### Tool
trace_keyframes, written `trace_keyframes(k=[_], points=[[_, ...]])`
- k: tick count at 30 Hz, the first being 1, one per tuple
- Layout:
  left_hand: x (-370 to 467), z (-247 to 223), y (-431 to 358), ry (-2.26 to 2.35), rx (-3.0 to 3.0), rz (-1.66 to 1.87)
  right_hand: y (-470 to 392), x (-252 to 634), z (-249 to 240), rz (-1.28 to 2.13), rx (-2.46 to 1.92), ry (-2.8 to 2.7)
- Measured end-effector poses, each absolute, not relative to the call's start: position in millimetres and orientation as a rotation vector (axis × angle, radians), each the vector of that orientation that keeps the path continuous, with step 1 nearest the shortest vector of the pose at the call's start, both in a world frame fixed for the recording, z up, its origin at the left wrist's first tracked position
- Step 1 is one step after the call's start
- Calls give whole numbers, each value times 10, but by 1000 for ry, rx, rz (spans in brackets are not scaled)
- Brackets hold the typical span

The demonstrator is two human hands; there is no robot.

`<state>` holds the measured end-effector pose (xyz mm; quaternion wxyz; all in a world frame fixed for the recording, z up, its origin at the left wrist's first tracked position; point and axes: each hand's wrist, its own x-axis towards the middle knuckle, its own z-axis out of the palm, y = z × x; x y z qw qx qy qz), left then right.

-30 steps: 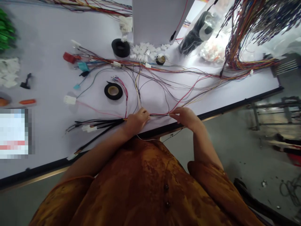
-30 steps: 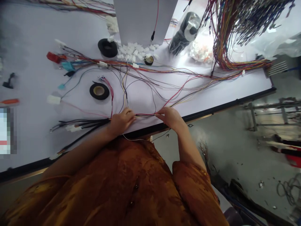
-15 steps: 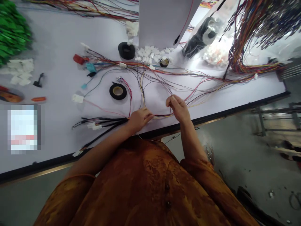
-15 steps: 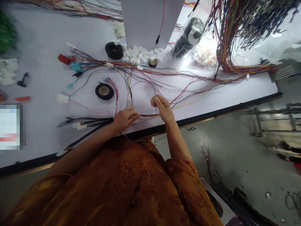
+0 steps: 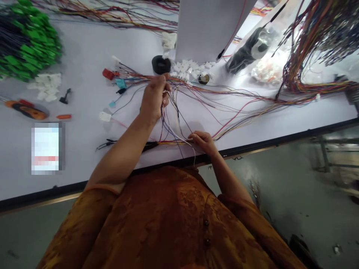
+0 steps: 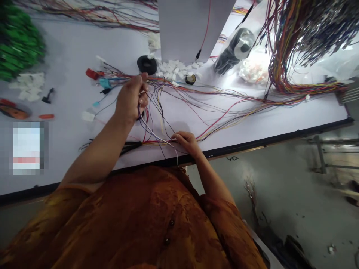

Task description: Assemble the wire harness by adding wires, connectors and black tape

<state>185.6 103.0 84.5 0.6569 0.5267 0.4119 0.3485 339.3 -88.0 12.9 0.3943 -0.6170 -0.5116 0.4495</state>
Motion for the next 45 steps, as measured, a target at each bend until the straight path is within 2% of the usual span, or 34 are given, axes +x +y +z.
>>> trace_keyframes(k=[4,5,6,10,11,13,16,21,23,27,31,36,39,45], points=[[1640,951,1004,611,1541,-78,-877,3331,135,1097,-1564,-1362],[1576,1008,1020,526,1539,-192,-877,3318,130,1075,-1563,-1373],[1514,1070,1051,487,1512,-155,-877,3308,124,1053,-1572,-1381],[1384,1203,1175,583,1271,627,-877,3287,110,995,-1642,-1394],[1392,1183,1171,631,1295,694,-876,3282,110,990,-1650,-1403],[1442,1086,1106,677,1507,506,-869,3272,113,999,-1653,-1428],[1524,922,947,501,1747,-48,-825,3269,122,1059,-1654,-1404],[1381,1026,813,272,1658,-144,-653,3328,187,1304,-1610,-1063],[1158,1144,783,340,1522,-14,-613,3349,207,1336,-1612,-1008],[495,1185,662,838,1058,975,-679,3327,147,1218,-1652,-1097],[-135,968,405,1282,926,1339,-782,3304,55,1002,-1706,-1119],[-529,837,100,1560,1124,1218,-720,3196,191,789,-1829,-1491],[-572,863,42,1494,1006,1170,-561,2814,404,680,-1634,-1828],[-581,820,93,1303,737,1236,-23,1508,700,1217,-1122,-1998]])
